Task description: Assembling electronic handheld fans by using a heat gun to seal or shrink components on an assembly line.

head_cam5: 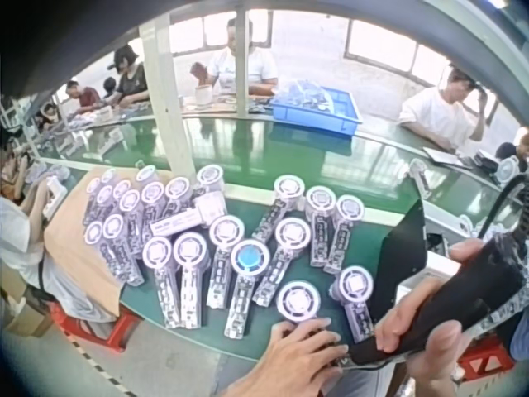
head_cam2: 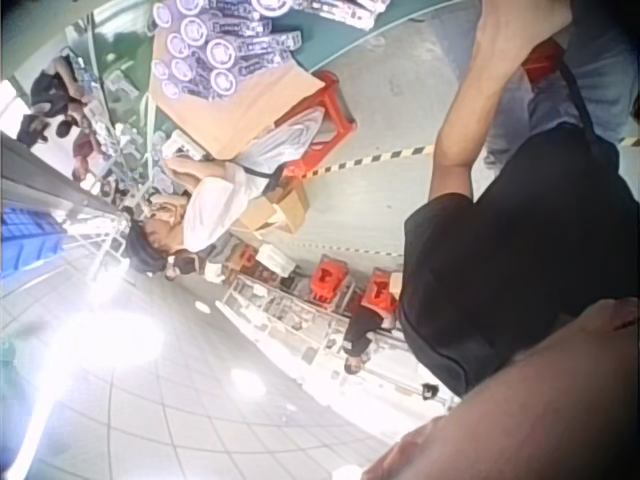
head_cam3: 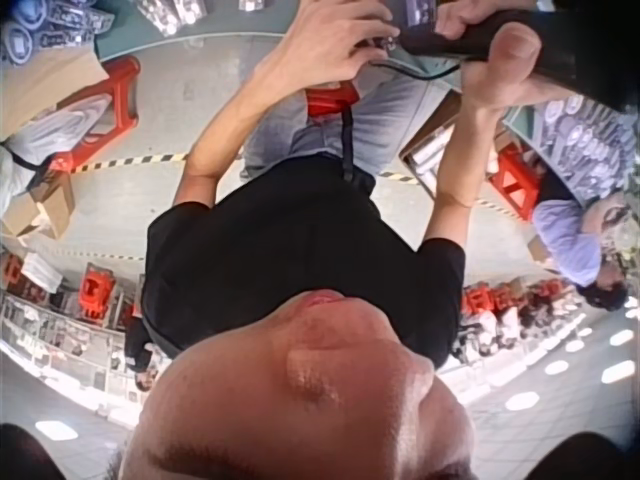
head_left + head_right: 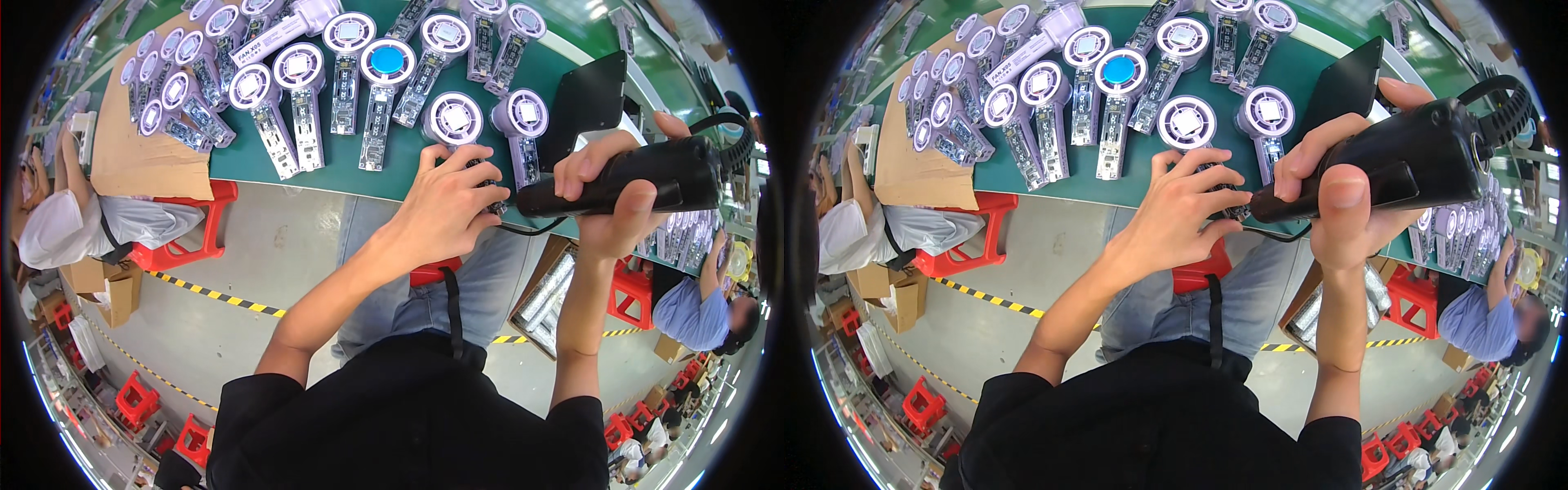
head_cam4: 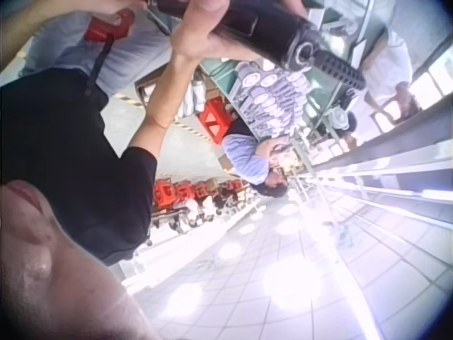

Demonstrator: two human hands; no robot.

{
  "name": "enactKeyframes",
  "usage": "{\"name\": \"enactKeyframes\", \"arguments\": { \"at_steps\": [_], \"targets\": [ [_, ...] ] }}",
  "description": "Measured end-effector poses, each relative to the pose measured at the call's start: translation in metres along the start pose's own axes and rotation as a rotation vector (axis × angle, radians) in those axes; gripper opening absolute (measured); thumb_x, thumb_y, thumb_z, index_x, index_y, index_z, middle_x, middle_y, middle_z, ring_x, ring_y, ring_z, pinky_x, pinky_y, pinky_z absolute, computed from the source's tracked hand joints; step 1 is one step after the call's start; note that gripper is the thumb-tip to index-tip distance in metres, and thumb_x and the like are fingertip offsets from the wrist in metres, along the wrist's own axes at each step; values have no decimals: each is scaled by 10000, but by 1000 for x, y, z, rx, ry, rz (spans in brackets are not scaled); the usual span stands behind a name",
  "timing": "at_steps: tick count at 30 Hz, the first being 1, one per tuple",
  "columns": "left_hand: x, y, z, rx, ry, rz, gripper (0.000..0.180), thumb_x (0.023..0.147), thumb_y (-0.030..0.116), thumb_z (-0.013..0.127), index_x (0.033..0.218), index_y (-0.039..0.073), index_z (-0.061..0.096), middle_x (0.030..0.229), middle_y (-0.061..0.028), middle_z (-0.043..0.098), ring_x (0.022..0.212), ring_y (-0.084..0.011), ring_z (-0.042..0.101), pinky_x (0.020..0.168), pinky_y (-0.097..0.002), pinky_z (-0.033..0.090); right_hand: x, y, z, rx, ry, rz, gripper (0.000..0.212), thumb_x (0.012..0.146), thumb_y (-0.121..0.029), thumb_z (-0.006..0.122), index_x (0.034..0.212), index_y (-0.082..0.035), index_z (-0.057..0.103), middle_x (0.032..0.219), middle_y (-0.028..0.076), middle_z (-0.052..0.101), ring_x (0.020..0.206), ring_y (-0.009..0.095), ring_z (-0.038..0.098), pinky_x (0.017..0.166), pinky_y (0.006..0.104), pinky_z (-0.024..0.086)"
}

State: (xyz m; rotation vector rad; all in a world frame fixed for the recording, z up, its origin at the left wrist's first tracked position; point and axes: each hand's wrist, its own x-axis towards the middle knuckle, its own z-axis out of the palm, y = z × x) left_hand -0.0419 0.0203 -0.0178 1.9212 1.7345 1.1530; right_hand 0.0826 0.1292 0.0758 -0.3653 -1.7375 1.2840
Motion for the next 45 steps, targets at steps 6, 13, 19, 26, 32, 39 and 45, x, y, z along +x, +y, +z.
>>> {"name": "enactKeyframes", "arguments": {
  "at_steps": [6, 13, 19, 26, 32, 39, 45],
  "targets": [
    [0, 1, 0, -3, -3, -1, 284, 683, 144, 772, 961, 110, 725, 1041, 4, 635, 1182, -224, 503, 917, -408, 297, 0, 3, -4, 55, -7, -21, 679, 936, -468, 564, 1388, -95, 222, 752, 134, 522, 513, 181, 510, 499, 341, 465],
    [-1, -1, 0, -1, 4, 5, 293, 676, 152, 781, 961, 112, 726, 1045, 3, 634, 1182, -224, 502, 915, -408, 298, 5, 4, -5, 176, 66, -51, 717, 900, -405, 647, 1338, -3, 245, 685, 138, 558, 457, 176, 530, 465, 323, 495],
    [-2, -2, 2, 9, 8, 8, 309, 665, 163, 791, 963, 111, 727, 1049, 1, 639, 1185, -225, 503, 917, -410, 300, 3, 8, -4, 183, 51, -63, 686, 913, -381, 632, 1342, -1, 255, 680, 145, 552, 453, 181, 520, 462, 339, 489],
    [-4, -6, 4, 12, 14, 18, 324, 664, 166, 790, 978, 120, 723, 1060, 5, 643, 1186, -229, 505, 931, -416, 298, 2, 16, -20, 121, 16, 8, 624, 967, -446, 495, 1371, -44, 239, 743, 139, 505, 530, 186, 495, 499, 346, 436],
    [-5, -12, 12, -1, 78, 63, 336, 661, 180, 793, 985, 137, 717, 1074, 12, 645, 1197, -229, 505, 939, -415, 296, 4, 24, -27, 263, 272, 63, 482, 964, -343, 552, 1272, -28, 356, 662, 133, 539, 467, 194, 509, 459, 357, 454],
    [-2, -11, 11, -40, 65, 71, 318, 661, 179, 793, 966, 144, 710, 1078, 16, 641, 1197, -232, 507, 945, -417, 292, -17, 29, -53, 289, 477, 133, 443, 949, -445, 550, 1224, -127, 409, 687, 110, 549, 521, 202, 515, 509, 368, 443],
    [-9, -13, 4, -26, 49, 59, 312, 658, 180, 793, 955, 142, 707, 1073, 15, 640, 1195, -239, 508, 957, -423, 290, -29, 40, -53, 449, 339, 63, 527, 941, -602, 441, 1289, -209, 387, 745, 94, 544, 558, 196, 501, 546, 370, 431]
  ]
}}
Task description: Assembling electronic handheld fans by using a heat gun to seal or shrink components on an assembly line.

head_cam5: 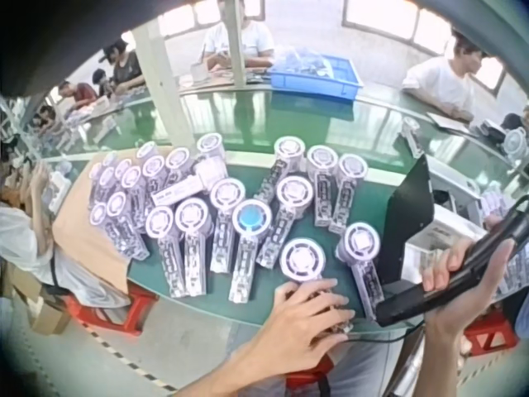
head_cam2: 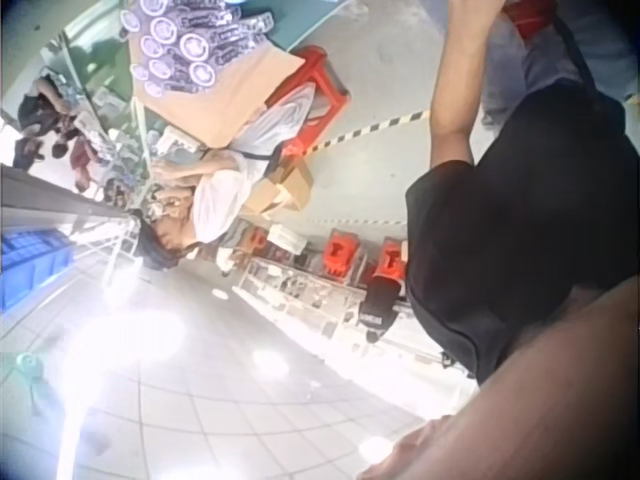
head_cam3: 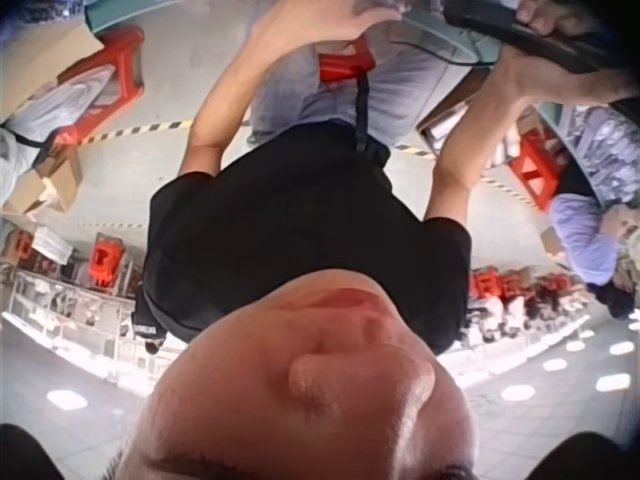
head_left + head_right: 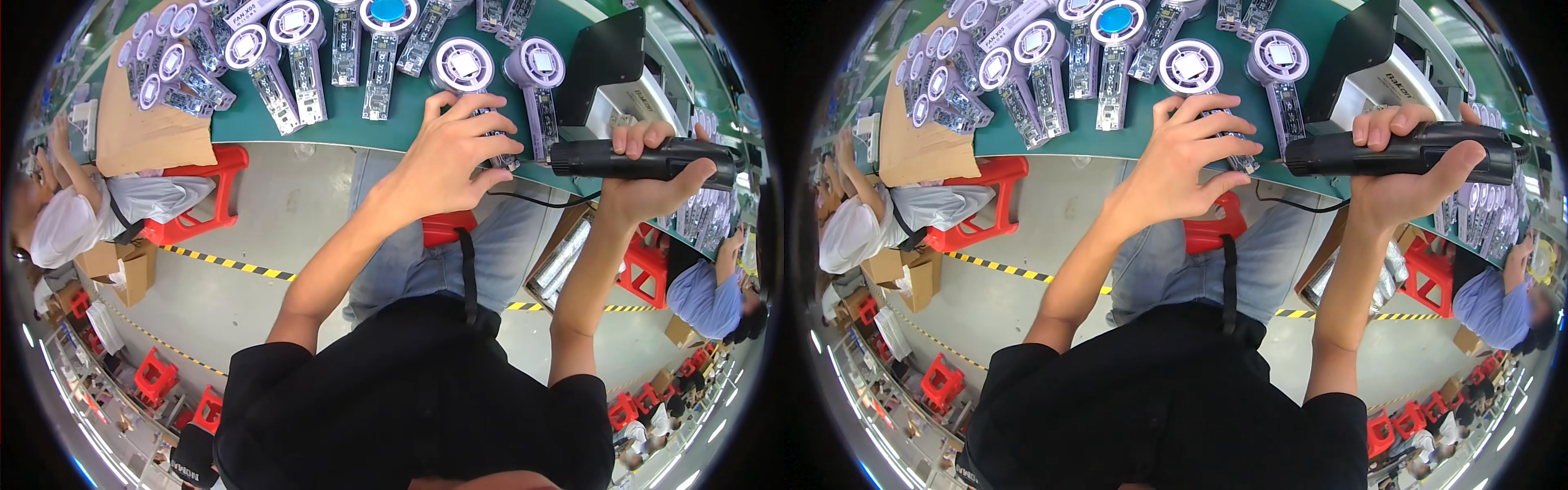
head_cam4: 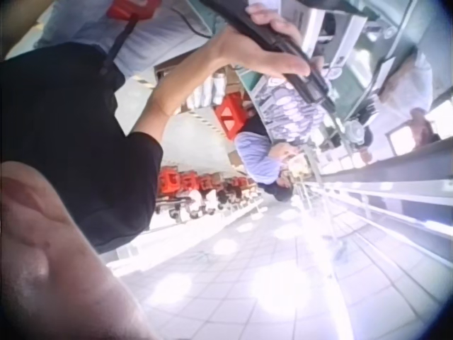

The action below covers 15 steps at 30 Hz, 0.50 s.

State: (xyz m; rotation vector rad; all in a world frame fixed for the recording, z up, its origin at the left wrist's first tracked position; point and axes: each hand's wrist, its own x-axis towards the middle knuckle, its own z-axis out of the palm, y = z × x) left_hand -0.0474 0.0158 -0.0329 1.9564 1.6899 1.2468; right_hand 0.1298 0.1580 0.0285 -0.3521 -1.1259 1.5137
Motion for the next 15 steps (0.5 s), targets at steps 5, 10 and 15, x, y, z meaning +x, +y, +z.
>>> {"name": "enactKeyframes", "arguments": {
  "at_steps": [5, 10, 15],
  "targets": [
    [4, 4, 1, -7, -3, 13, 284, 653, 151, 773, 928, 138, 703, 1057, 6, 641, 1194, -247, 508, 970, -426, 287, 3, 0, -8, 73, -99, -17, 584, 922, -657, 418, 1316, -228, 371, 762, 91, 539, 550, 192, 490, 540, 365, 424],
    [4, 4, 3, 10, 9, 13, 249, 653, 139, 742, 897, 133, 693, 1038, 5, 640, 1191, -248, 510, 974, -426, 285, 0, 0, -10, 16, -27, -31, 612, 901, -694, 413, 1313, -243, 377, 755, 87, 538, 542, 187, 491, 530, 367, 419],
    [4, 4, 3, 14, 11, 12, 235, 661, 143, 740, 891, 132, 691, 1033, 6, 640, 1188, -247, 512, 978, -425, 281, 4, -2, -17, 9, 29, -38, 605, 898, -697, 417, 1304, -249, 387, 742, 85, 538, 543, 185, 490, 529, 364, 414]
  ]
}}
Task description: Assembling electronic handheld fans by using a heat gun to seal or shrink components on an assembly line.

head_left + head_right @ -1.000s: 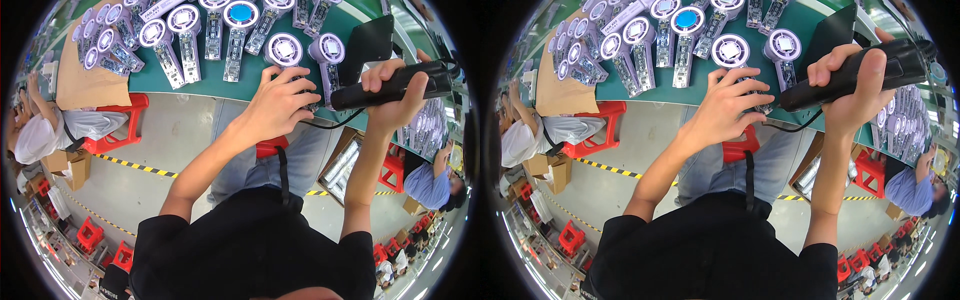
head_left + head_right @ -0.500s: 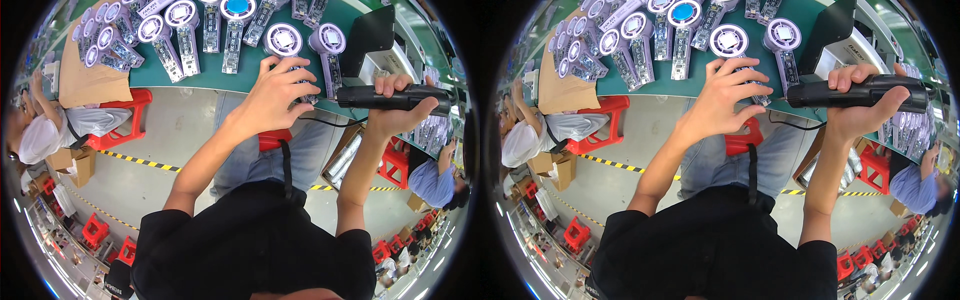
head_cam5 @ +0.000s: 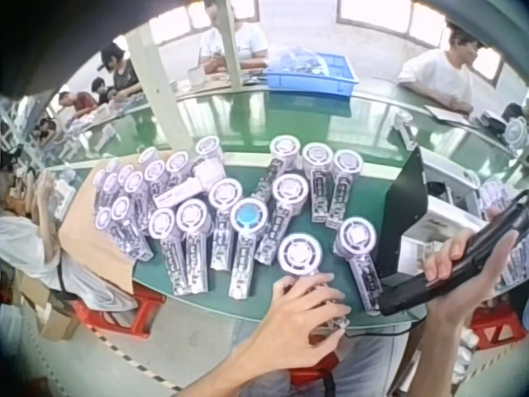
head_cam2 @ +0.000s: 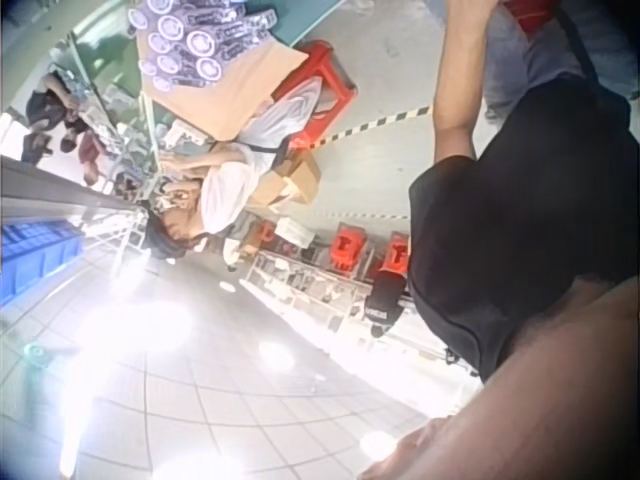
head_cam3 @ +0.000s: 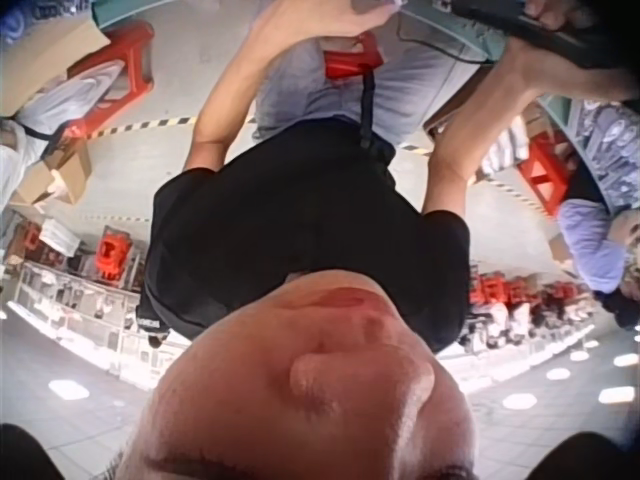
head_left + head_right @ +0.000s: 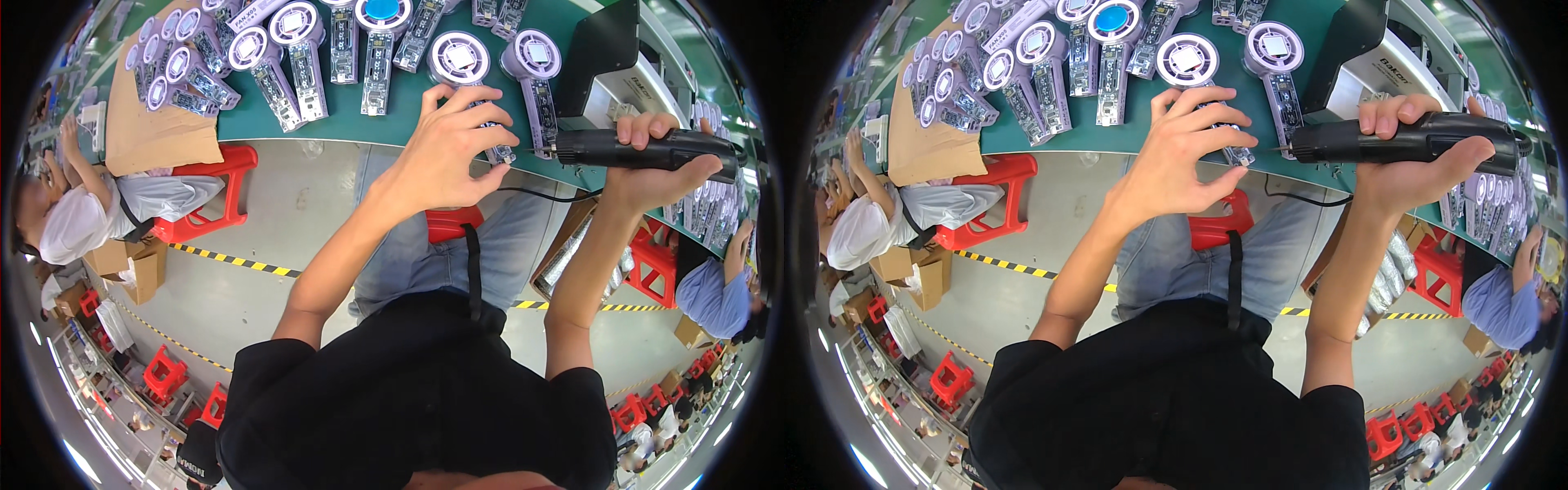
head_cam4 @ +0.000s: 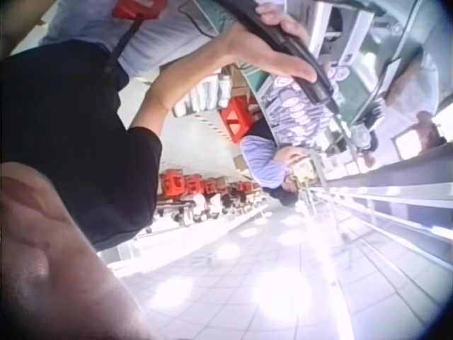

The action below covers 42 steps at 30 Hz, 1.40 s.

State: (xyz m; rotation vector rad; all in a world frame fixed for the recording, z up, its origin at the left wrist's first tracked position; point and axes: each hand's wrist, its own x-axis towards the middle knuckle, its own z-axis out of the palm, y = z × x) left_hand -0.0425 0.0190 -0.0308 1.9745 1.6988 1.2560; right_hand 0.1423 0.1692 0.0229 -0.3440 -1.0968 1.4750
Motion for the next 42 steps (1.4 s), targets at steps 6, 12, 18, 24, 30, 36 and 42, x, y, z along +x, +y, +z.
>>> {"name": "enactKeyframes", "arguments": {
  "at_steps": [6, 12, 18, 24, 30, 36, 42],
  "targets": [
    [3, 14, -4, 81, -11, -26, 188, 687, 146, 733, 866, 109, 691, 1017, -25, 635, 1193, -256, 508, 964, -443, 323, -2, -3, 0, 3, 5, -4, 607, 892, -700, 426, 1301, -254, 385, 740, 85, 537, 547, 186, 489, 530, 360, 412],
    [19, 45, -15, 465, -198, 47, 160, 692, 88, 701, 847, 84, 661, 971, -53, 609, 1098, -250, 542, 892, -428, 396, -8, -21, -2, -21, 29, -29, 577, 904, -675, 433, 1297, -256, 385, 739, 85, 534, 543, 186, 485, 527, 360, 417],
    [42, 45, -23, 543, -531, 253, 157, 664, 29, 660, 818, 55, 646, 898, -56, 604, 929, -212, 594, 800, -349, 471, -26, -29, -6, -6, 88, -36, 575, 903, -640, 481, 1288, -222, 398, 759, 88, 511, 564, 171, 464, 519, 330, 402],
    [69, 43, -32, 523, -723, 382, 185, 677, -20, 644, 860, 9, 636, 893, -76, 618, 918, -249, 632, 741, -363, 537, -64, -34, -12, -123, 212, 34, 523, 955, -548, 463, 1329, -202, 347, 744, 93, 485, 519, 176, 460, 503, 331, 396],
    [89, 36, -19, 482, -946, 325, 155, 701, 15, 613, 849, -32, 611, 887, -121, 609, 892, -286, 626, 700, -383, 537, -108, -17, -9, -75, 298, 148, 532, 955, -450, 541, 1314, -130, 314, 707, 97, 487, 500, 181, 477, 478, 336, 420],
    [97, 36, -17, 490, -1013, 432, 181, 719, 55, 622, 864, -51, 596, 918, -123, 591, 949, -268, 597, 726, -373, 507, -132, -13, -21, 41, 434, 188, 481, 961, -344, 569, 1281, -93, 313, 692, 116, 530, 477, 187, 494, 448, 351, 455],
    [90, 36, -22, 664, -931, 654, 282, 740, 170, 688, 931, -15, 592, 973, -84, 566, 984, -214, 565, 751, -336, 476, -139, -16, -33, 27, 486, 184, 426, 974, -304, 548, 1267, -82, 332, 691, 109, 529, 486, 177, 488, 454, 346, 454]
  ]
}}
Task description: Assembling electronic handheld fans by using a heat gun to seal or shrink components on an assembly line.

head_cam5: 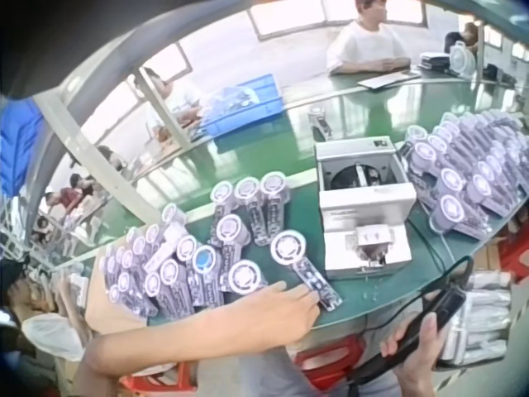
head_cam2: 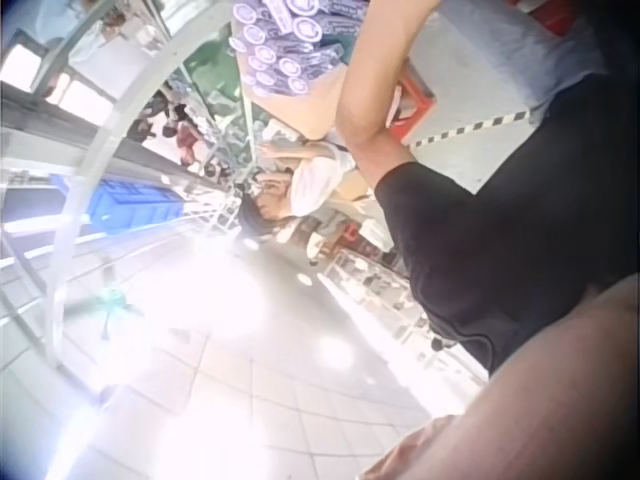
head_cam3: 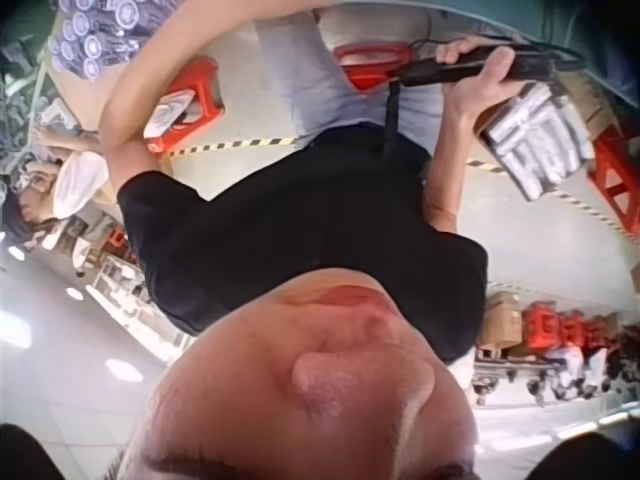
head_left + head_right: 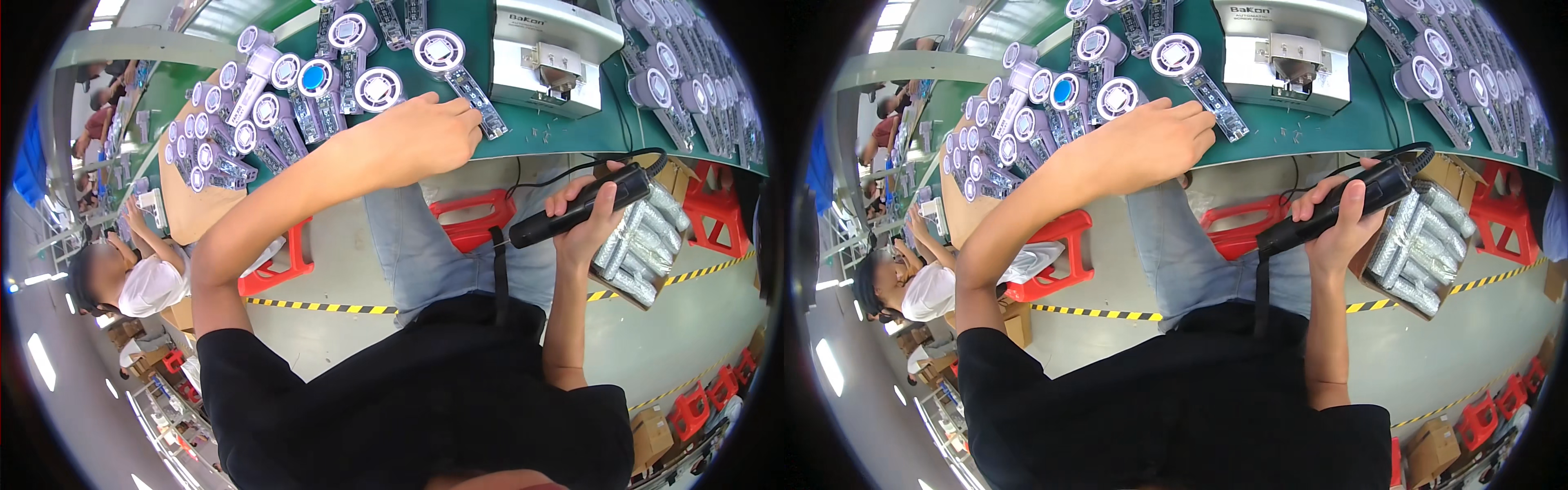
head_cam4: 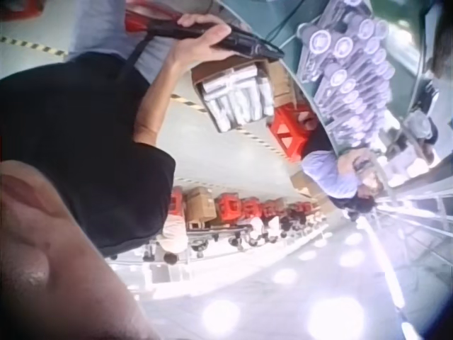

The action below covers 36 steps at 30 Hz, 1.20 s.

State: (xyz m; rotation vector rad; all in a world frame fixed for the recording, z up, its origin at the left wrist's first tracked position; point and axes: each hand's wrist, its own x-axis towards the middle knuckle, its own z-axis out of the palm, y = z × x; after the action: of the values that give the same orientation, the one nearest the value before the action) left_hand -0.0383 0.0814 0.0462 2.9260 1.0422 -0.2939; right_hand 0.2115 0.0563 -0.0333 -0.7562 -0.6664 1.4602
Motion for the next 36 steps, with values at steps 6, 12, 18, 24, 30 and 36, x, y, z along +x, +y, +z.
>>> {"name": "enactKeyframes", "arguments": {
  "at_steps": [6, 12, 18, 24, 30, 36],
  "targets": [
    [-1, 5, -3, 23, -23, 13, 261, 759, 192, 679, 909, 2, 584, 934, -70, 546, 948, -205, 558, 744, -329, 466, 2, -1, -7, -2, 22, -17, 419, 972, -293, 553, 1264, -81, 340, 686, 105, 522, 488, 176, 489, 458, 343, 452],
    [-3, 3, -1, 10, 4, 5, 222, 794, 197, 640, 883, 6, 571, 916, -79, 535, 923, -215, 559, 758, -331, 465, 1, 1, -8, 12, 24, -12, 431, 968, -296, 563, 1266, -77, 341, 688, 102, 519, 485, 176, 486, 455, 344, 447],
    [1, 0, 5, -118, -37, -51, 152, 817, 112, 591, 877, -5, 512, 894, -105, 519, 903, -246, 554, 762, -363, 471, 2, -1, -14, 14, 24, -24, 426, 969, -294, 562, 1262, -77, 342, 691, 100, 517, 484, 175, 485, 454, 340, 441],
    [-8, -8, -2, -238, 81, -113, 152, 843, 80, 562, 925, -9, 470, 891, -134, 498, 903, -294, 545, 768, -389, 473, 2, -4, -18, 15, 47, -20, 388, 978, -278, 546, 1241, -73, 346, 695, 101, 517, 498, 173, 492, 458, 339, 440],
    [-8, -31, -40, -279, 377, -223, 182, 799, 1, 603, 928, 26, 476, 881, -134, 512, 829, -318, 555, 740, -392, 468, -1, -4, -23, 17, 64, -14, 371, 985, -276, 532, 1235, -76, 345, 696, 96, 512, 496, 169, 490, 461, 337, 437],
    [-15, -22, -54, -211, 585, -307, 109, 803, 25, 603, 883, 34, 529, 823, -112, 559, 810, -320, 573, 685, -392, 458, -5, -10, -26, -11, 107, 4, 400, 975, -338, 545, 1241, -109, 354, 695, 90, 499, 490, 166, 479, 464, 338, 427]
  ]
}}
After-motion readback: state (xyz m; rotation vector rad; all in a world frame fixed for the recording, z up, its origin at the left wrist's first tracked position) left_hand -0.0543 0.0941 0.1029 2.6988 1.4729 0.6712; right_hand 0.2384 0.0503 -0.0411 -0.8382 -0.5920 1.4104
